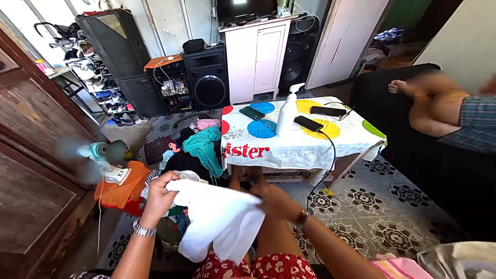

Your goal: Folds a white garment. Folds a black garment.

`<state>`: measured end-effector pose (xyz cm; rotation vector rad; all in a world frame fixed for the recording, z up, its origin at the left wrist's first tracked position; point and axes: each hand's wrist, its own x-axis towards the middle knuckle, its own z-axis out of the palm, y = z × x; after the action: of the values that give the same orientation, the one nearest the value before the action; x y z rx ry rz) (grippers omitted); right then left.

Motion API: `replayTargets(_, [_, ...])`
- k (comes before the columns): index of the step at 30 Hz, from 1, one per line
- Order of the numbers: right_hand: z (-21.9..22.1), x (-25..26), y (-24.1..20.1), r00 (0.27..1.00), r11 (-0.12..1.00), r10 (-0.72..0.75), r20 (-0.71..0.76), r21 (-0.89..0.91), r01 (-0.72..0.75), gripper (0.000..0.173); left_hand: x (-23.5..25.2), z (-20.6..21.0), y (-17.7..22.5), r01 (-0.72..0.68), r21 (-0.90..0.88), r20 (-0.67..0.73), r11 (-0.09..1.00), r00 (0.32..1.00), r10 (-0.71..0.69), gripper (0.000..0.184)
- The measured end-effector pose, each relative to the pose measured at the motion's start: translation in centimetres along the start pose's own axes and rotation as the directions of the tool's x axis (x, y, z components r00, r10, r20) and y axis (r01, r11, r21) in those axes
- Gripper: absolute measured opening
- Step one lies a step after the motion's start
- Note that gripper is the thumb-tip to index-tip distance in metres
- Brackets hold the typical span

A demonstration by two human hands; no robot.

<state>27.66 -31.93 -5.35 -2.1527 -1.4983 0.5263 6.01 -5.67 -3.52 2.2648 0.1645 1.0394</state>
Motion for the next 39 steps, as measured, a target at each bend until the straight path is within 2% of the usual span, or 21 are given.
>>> replayTargets(2, [-2.6, 1.8, 1.2, 0.973, 0.956, 0.215, -0.087, -0.186, -0.228, 0.028, 1.8, -0.3, -2.7, 0.018, 0.410, 0.196, 0.912, 0.975, -0.108, 0.024])
replayTargets(3, [-3.6, 2.5, 2.0, 0.954, 0.931, 0.243, -0.178, -0.233, -0.281, 0.026, 2.9, -0.5, -3.8, 0.003, 0.562, 0.271, 0.827, 0.944, -0.187, 0.031])
replayTargets(5, [-5.4, 3.3, 3.5, 0.920, 0.912, 0.184, -0.347, -0.288, -0.291, 0.020, 5.2, -1.2, -5.3, 0.002, 0.724, 0.290, 0.690, 0.907, -0.306, 0.032])
replayTargets(6, [-6.2, 3.3, 4.1, 0.903, 0.909, 0.128, -0.411, -0.315, -0.272, 0.019, 6.1, -1.8, -5.9, 0.019, 0.755, 0.242, 0.656, 0.921, -0.305, 0.030])
replayTargets(8, [-7.3, 2.5, 5.1, 0.864, 0.895, 0.036, -0.503, -0.368, -0.251, 0.018, 7.0, -2.7, -6.5, 0.068, 0.761, 0.110, 0.645, 0.967, -0.231, 0.026])
replayTargets(10, [-8.1, 0.9, 6.2, 0.818, 0.882, -0.043, -0.574, -0.407, -0.239, 0.018, 6.9, -3.3, -6.3, 0.080, 0.712, 0.005, 0.698, 0.993, -0.120, 0.023])
replayTargets(12, [-8.3, -1.7, 7.3, 0.788, 0.881, -0.094, -0.609, -0.420, -0.219, 0.018, 5.3, -3.7, -5.6, 0.053, 0.629, -0.029, 0.776, 0.999, -0.045, 0.022])
replayTargets(14, [-7.1, -4.8, 8.9, 0.783, 0.900, -0.137, -0.607, -0.406, -0.157, 0.019, 2.1, -3.6, -4.3, 0.032, 0.542, 0.023, 0.840, 0.998, -0.053, 0.023])
replayTargets(17, [-1.5, -9.8, 12.0, 0.887, 0.954, -0.064, -0.457, -0.289, -0.080, 0.021, -5.0, -2.2, -3.5, 0.038, 0.396, 0.263, 0.918, 0.953, -0.153, 0.018])
replayTargets(19, [3.1, -13.0, 13.7, 0.970, 0.962, 0.099, -0.224, -0.228, -0.151, 0.023, -10.1, -0.9, -4.6, 0.033, 0.416, 0.469, 0.909, 0.848, -0.246, 0.022])
replayTargets(20, [4.8, -14.3, 14.5, 0.967, 0.941, 0.253, -0.036, -0.224, -0.255, 0.026, -12.3, -0.5, -5.1, 0.061, 0.478, 0.574, 0.876, 0.733, -0.364, 0.027])
replayTargets(22, [7.8, -15.9, 16.4, 0.827, 0.862, 0.496, 0.267, -0.268, -0.430, 0.032, -15.2, 0.4, -5.6, 0.136, 0.632, 0.692, 0.763, 0.345, -0.634, 0.044])
replayTargets(23, [9.2, -16.3, 17.5, 0.775, 0.840, 0.541, 0.327, -0.260, -0.477, 0.032, -16.3, 0.8, -6.1, 0.171, 0.674, 0.693, 0.718, 0.188, -0.696, 0.050])
replayTargets(24, [10.4, -16.6, 18.7, 0.761, 0.832, 0.554, 0.337, -0.220, -0.509, 0.031, -17.3, 1.4, -6.6, 0.203, 0.685, 0.695, 0.700, 0.106, -0.711, 0.052])
replayTargets(25, [11.5, -16.7, 19.8, 0.761, 0.825, 0.563, 0.322, -0.152, -0.545, 0.031, -17.9, 2.2, -6.7, 0.242, 0.663, 0.708, 0.708, 0.104, -0.699, 0.050])
replayTargets(26, [12.3, -16.5, 20.6, 0.759, 0.804, 0.579, 0.298, -0.055, -0.592, 0.033, -18.2, 3.1, -6.5, 0.284, 0.612, 0.727, 0.738, 0.166, -0.666, 0.045])
replayTargets(29, [14.5, -14.4, 21.1, 0.698, 0.620, 0.678, 0.230, 0.330, -0.712, 0.040, -18.2, 6.6, -4.7, 0.356, 0.421, 0.719, 0.834, 0.430, -0.546, 0.034])
replayTargets(31, [15.8, -12.6, 20.6, 0.642, 0.475, 0.726, 0.246, 0.496, -0.727, 0.043, -18.1, 9.3, -3.2, 0.365, 0.350, 0.667, 0.863, 0.550, -0.503, 0.032])
replayTargets(35, [18.5, -10.1, 21.0, 0.656, 0.466, 0.711, 0.252, 0.530, -0.709, 0.045, -18.1, 14.0, -1.4, 0.305, 0.365, 0.631, 0.879, 0.613, -0.475, 0.034])
replayTargets(37, [19.9, -9.6, 22.0, 0.600, 0.375, 0.788, 0.136, 0.667, -0.644, 0.041, -18.0, 15.4, -1.2, 0.263, 0.393, 0.627, 0.881, 0.624, -0.466, 0.032])
replayTargets(39, [20.1, -9.4, 22.6, 0.534, 0.355, 0.845, 0.018, 0.728, -0.587, 0.033, -18.2, 15.9, -1.4, 0.249, 0.405, 0.599, 0.880, 0.654, -0.461, 0.030])
